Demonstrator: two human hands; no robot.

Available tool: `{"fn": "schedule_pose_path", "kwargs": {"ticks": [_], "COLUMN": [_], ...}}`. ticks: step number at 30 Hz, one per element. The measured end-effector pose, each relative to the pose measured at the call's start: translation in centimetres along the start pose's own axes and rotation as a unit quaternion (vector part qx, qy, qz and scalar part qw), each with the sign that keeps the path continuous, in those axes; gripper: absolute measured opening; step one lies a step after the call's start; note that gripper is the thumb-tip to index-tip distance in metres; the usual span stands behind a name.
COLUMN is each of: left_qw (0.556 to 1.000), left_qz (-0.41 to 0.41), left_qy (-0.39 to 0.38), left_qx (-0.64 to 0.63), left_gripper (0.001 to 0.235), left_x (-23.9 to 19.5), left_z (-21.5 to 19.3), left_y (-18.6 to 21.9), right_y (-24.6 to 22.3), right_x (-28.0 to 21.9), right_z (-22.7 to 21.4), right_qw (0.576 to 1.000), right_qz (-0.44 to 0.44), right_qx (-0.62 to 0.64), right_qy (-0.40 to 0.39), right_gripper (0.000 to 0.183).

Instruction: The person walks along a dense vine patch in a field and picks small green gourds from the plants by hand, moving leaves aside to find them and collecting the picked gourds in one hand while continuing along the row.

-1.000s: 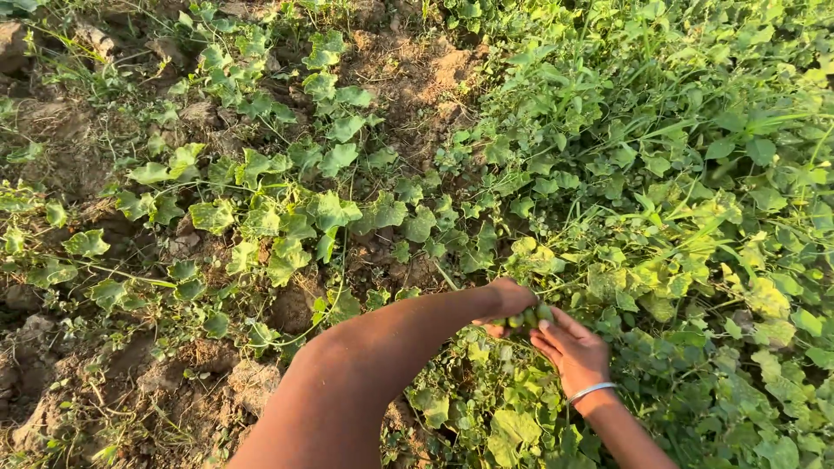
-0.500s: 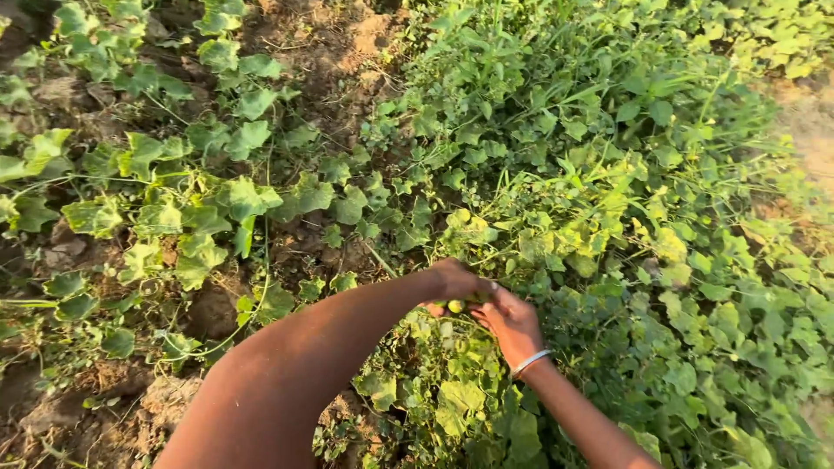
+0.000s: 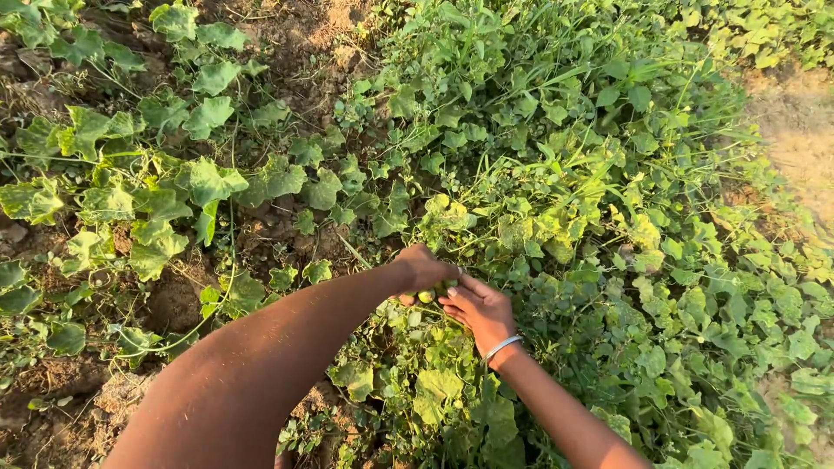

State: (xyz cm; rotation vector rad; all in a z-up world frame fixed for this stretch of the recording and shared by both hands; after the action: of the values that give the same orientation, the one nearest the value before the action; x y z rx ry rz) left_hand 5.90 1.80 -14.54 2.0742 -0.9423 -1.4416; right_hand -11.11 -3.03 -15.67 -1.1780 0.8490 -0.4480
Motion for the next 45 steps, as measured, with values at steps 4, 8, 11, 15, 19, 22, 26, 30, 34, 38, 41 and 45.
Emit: {"fn": "schedule_pose_path", "kwargs": {"ticks": [4,8,11,15,19,22,26,30,34,38,41,45], "left_qw": [0.999,0.994,0.989,0.98,0.981,0.99,0.973,0.959,0.949,0.94,0.931,0.926], "left_qz": [-0.036,-0.033,-0.016,0.014,0.029,0.039,0.176,0.188,0.161,0.1,0.051,0.052], "left_qy": [-0.012,-0.012,-0.01,0.078,0.124,0.133,0.039,-0.17,-0.271,-0.307,-0.295,-0.247], "left_qx": [0.02,0.104,0.143,0.183,0.145,0.026,-0.147,-0.127,-0.011,0.109,0.211,0.281], "left_gripper": [0.059,0.063,0.06,0.063,0.057,0.044,0.043,0.046,0.042,0.036,0.036,0.038], "left_x": [-2.8,-1.9,-1.6,-0.7,-2.1,-3.0,-4.9,-7.5,-4.5,-2.2,-2.5,-0.7], "left_z": [-1.4,-1.8,-3.3,-7.1,-11.0,-11.6,-6.8,2.8,10.8,13.1,10.3,7.2], "left_y": [1.0,1.4,2.6,5.2,8.4,10.1,14.4,16.5,12.9,8.7,7.2,5.5], "right_y": [-0.2,0.6,0.2,0.3,-1.5,-2.1,-3.7,-2.7,-2.3,-2.6,0.0,5.1], "right_x": [-0.3,-0.2,-0.4,-1.0,-1.7,-2.0,-2.1,-2.6,-4.4,-8.5,-11.4,-14.8], "right_z": [0.9,0.8,0.8,-0.3,-2.2,-5.3,-10.0,-14.6,-16.7,-13.5,-13.0,-12.8], "right_qw": [0.999,0.996,0.993,0.993,0.995,0.995,0.984,0.965,0.967,0.982,0.972,0.955], "right_qz": [0.031,0.077,0.097,0.096,0.07,0.013,-0.089,-0.114,-0.12,0.073,0.188,0.279], "right_qx": [0.013,0.035,0.055,0.071,0.063,0.063,0.034,-0.048,-0.062,-0.016,-0.021,-0.103], "right_qy": [-0.008,-0.038,-0.039,-0.025,0.02,0.073,0.148,0.229,0.217,0.174,0.136,-0.002], "right_gripper": [0.044,0.048,0.052,0.054,0.049,0.04,0.032,0.027,0.023,0.022,0.022,0.021]}}
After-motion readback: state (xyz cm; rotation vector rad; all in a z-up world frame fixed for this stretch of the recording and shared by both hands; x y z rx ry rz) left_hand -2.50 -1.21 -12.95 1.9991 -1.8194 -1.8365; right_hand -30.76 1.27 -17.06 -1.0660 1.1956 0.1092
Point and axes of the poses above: each hand's wrist, its own x-axis towards the middle knuckle, its own z-axis out of the palm, y = z × x, the point moved 5 cm from there along x, towards the middle knuckle, and after that the axes turned 2 degrees about -z, right-handed, at the moved point
